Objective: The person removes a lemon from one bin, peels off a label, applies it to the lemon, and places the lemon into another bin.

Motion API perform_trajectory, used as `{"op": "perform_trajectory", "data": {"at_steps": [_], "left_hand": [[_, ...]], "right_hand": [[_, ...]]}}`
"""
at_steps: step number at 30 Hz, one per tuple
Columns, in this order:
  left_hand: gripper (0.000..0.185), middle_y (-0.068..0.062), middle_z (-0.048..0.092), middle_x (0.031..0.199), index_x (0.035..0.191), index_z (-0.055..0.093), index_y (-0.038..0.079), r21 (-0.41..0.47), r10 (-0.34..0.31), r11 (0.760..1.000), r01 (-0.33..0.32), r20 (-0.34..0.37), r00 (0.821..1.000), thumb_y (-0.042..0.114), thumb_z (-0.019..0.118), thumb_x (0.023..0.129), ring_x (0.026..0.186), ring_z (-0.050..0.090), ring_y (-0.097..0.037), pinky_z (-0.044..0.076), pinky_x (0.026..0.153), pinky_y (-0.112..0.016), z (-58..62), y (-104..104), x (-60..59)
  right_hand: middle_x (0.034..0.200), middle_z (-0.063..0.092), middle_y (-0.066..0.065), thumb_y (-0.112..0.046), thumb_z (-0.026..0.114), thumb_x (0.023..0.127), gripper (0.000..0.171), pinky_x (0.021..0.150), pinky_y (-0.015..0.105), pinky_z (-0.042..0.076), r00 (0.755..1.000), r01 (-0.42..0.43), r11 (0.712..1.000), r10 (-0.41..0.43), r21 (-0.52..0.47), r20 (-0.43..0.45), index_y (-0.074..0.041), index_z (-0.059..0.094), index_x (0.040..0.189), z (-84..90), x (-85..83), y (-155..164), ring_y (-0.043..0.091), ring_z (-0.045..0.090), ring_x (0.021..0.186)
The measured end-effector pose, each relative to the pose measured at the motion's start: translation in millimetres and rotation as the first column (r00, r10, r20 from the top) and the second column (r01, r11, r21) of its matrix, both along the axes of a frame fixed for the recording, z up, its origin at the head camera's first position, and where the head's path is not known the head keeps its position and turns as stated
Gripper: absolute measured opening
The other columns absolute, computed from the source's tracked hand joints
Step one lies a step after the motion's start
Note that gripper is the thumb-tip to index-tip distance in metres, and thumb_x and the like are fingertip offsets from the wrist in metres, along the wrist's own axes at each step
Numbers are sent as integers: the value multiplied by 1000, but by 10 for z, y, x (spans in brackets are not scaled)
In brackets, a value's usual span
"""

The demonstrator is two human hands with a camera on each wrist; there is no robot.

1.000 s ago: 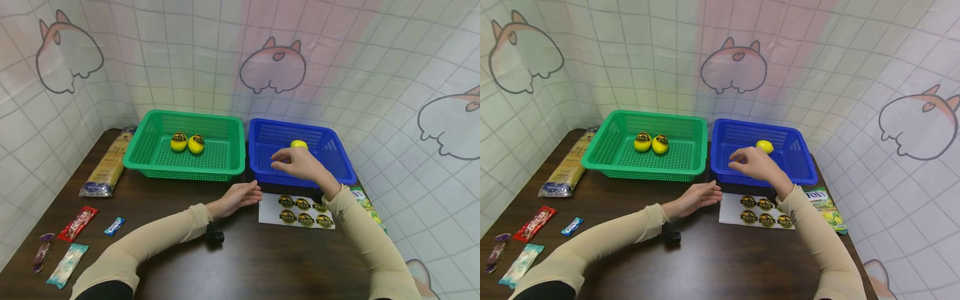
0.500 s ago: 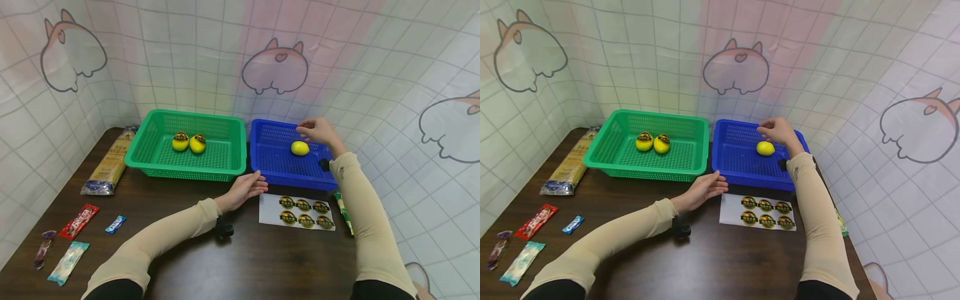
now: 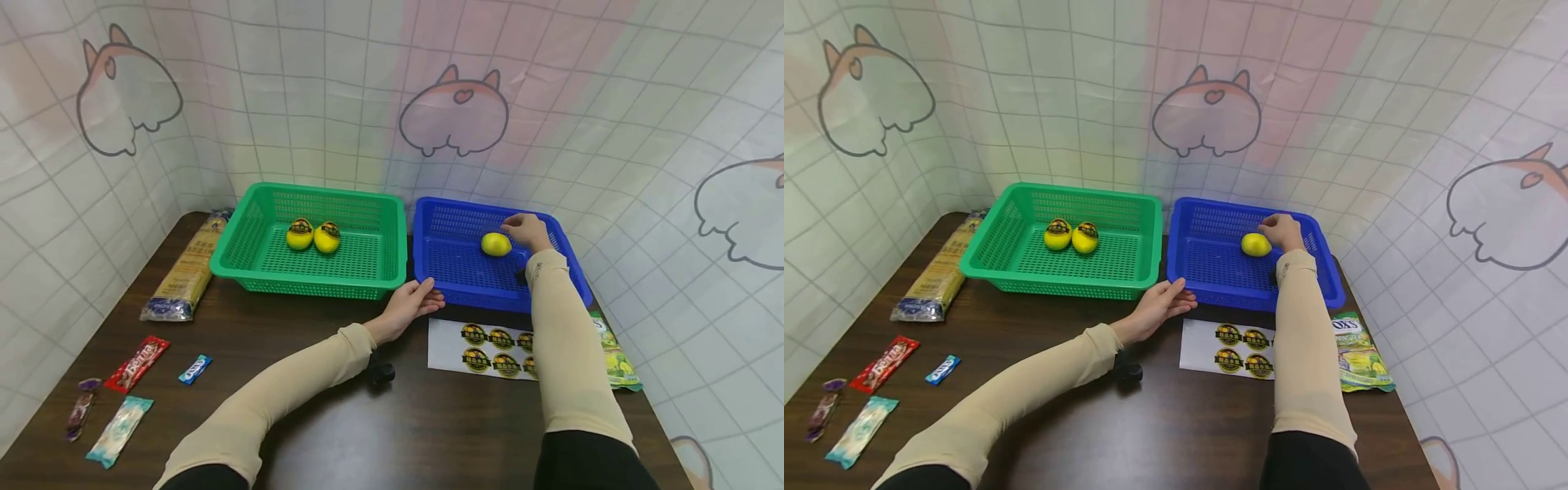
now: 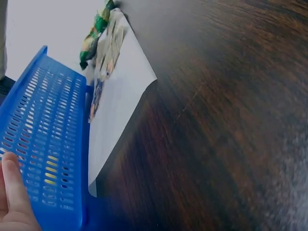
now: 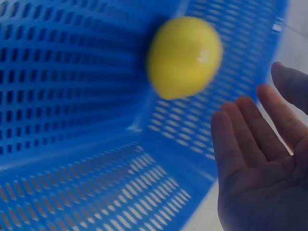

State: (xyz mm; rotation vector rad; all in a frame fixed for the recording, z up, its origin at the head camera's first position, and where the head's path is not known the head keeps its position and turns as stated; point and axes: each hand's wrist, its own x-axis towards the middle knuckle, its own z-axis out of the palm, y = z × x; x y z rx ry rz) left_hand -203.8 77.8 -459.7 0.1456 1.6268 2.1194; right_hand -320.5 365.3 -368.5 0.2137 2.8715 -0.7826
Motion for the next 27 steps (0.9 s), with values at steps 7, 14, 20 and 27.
{"op": "perform_trajectory", "data": {"at_steps": [7,14,20,27], "left_hand": [[38,-16,70,116,120,58,-1,-1,-20,1000,20,6,1000,33,50,105,95,71,-10,59,91,-23,-23,15,11],[38,-22,66,126,123,57,-1,4,-39,999,39,23,999,32,49,105,100,70,-11,58,96,-26,-27,14,44],[38,-22,67,124,122,57,-2,18,-34,999,34,7,999,32,49,105,100,70,-11,57,98,-27,-15,9,16],[38,-20,68,123,121,58,-2,22,-24,999,24,20,1000,32,48,106,98,70,-10,56,99,-28,-40,7,-21]], "right_hand": [[155,35,30,-24,49,102,58,120,61,31,994,-69,988,56,141,91,4,34,150,-296,-62,30,50,29,145],[148,40,34,-20,59,95,68,114,59,38,987,-124,967,98,222,124,6,29,151,-442,-51,-8,50,42,135],[141,48,31,-23,68,92,67,106,59,44,982,-143,968,114,204,150,3,38,145,-425,-78,-76,45,50,124],[141,50,29,-31,68,92,69,108,58,45,966,-198,951,149,236,211,4,41,145,-405,-96,-189,42,51,126]]}}
